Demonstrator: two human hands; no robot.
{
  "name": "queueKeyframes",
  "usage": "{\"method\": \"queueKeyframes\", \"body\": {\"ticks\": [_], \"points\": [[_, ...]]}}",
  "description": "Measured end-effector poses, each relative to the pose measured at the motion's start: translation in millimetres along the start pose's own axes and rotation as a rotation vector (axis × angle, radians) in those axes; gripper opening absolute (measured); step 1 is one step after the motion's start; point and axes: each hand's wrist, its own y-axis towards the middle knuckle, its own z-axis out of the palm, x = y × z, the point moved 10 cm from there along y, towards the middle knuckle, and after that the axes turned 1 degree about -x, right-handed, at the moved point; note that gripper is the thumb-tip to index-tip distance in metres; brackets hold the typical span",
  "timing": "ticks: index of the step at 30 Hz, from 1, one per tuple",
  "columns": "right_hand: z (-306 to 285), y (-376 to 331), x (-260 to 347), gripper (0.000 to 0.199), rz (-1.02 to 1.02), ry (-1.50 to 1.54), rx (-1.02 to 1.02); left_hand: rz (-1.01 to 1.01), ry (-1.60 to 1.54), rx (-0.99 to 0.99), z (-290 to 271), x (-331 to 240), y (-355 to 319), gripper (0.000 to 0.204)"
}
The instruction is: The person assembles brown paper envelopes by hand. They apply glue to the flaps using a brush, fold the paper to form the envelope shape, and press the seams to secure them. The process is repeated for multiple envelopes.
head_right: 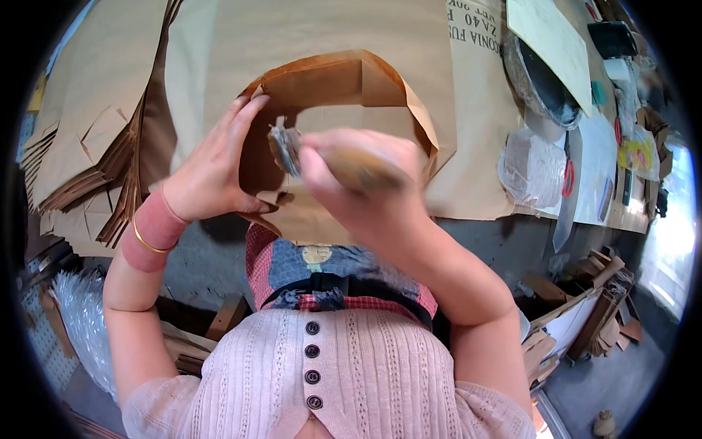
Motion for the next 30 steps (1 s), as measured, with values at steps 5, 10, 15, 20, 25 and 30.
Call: {"method": "queueKeyframes", "body": {"ticks": [5,10,15,20,25,30], "points": [[45.3,22.8,-44.9,0.007,0.255,0.327,-0.137,0.023,-0.006,-0.059,1.5,1.8,-1.6,0.123],[62.4,-12.7,-53.2,0.01,0.302,0.321,0.033,-0.053,0.07,-0.005,11.9,1.4,-0.7,0.121],[-45.4,-4.7,-11.2,0.006,-0.05,-0.205,-0.221,-0.074,0.192,-0.005,13.4,-11.0,-3.1,0.112],[-51.6,-9.8,-26.7,0.005,-0.068,-0.508,-0.06,-0.1,0.207,-0.032,13.4,-8.8,1.7,0.104],[-85.8,-20.9,-12.9,0.008,0.051,-0.322,-0.097,-0.047,0.197,-0.017,13.7,-11.7,0.4,0.087],[-57.1,-2.9,41.0,0.018,-0.337,-0.277,0.288,0.009,0.316,0.138,27.2,-11.2,-8.3,0.05]]}}
